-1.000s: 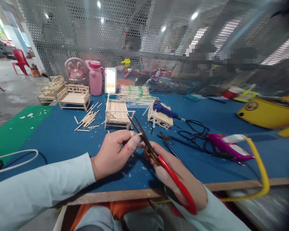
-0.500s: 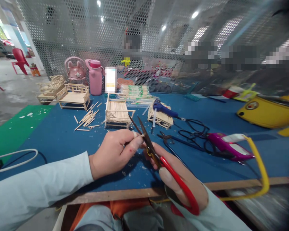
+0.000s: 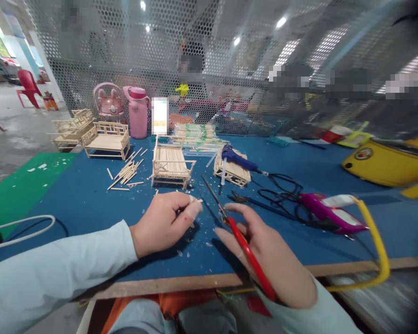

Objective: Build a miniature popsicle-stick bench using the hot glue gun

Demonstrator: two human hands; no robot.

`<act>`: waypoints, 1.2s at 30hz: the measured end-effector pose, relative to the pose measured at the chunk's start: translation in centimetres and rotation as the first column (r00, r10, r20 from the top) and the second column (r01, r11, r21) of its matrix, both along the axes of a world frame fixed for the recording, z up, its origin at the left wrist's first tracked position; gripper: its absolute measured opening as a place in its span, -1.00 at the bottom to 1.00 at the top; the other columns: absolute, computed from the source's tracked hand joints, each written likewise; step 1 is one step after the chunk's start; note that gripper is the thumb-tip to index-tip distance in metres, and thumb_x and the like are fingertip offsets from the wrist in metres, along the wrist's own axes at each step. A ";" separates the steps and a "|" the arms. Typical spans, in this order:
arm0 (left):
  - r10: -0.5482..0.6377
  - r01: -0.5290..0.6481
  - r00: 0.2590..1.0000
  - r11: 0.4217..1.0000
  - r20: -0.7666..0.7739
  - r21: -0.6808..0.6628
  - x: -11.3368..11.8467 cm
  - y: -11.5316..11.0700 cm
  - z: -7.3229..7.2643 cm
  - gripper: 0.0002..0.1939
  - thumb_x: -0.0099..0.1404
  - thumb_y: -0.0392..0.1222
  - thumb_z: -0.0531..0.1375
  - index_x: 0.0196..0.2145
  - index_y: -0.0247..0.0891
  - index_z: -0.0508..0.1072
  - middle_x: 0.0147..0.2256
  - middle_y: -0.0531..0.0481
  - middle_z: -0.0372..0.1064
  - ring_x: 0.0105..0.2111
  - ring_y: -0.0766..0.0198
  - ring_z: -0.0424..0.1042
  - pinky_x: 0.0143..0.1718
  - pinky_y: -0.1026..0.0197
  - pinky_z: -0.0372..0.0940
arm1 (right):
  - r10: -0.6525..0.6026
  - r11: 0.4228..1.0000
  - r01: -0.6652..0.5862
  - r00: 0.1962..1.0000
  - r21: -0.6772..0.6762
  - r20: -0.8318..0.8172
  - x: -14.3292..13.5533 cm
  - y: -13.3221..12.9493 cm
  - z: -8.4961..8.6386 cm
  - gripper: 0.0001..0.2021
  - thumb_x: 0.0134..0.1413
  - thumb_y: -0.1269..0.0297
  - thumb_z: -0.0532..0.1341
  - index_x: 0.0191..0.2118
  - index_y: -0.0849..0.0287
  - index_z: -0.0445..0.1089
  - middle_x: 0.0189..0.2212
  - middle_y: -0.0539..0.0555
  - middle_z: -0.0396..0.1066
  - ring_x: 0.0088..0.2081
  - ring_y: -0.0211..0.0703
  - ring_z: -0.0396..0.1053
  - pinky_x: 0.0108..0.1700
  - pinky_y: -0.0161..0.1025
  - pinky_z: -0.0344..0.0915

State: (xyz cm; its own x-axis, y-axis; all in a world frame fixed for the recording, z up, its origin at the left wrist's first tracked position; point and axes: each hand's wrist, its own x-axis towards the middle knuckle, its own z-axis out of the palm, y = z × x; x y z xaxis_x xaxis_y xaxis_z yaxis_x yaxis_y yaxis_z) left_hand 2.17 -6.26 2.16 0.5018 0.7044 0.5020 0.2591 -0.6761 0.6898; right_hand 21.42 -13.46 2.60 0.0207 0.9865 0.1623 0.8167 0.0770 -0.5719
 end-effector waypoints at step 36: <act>-0.127 0.312 0.848 0.905 -0.514 0.290 3.3 1.9 -2.9 -0.70 0.38 -0.20 -0.02 -0.31 -0.33 0.47 -0.26 -0.12 0.45 -0.27 0.18 0.40 -0.21 0.16 0.29 | -0.038 0.964 -0.027 0.971 0.265 0.237 5.8 3.8 -3.4 -0.75 0.13 0.20 0.08 -0.15 0.17 0.40 -0.32 0.14 0.42 -0.33 -0.12 0.40 -0.22 -0.15 0.37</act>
State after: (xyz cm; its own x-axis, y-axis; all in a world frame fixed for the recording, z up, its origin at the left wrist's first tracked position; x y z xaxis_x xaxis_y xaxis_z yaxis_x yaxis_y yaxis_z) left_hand 5.43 -4.38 -0.71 0.8602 0.3698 0.3510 0.3048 -0.9249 0.2275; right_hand 27.25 -9.65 -0.75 -0.0448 0.9075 0.4176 0.9271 0.1934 -0.3209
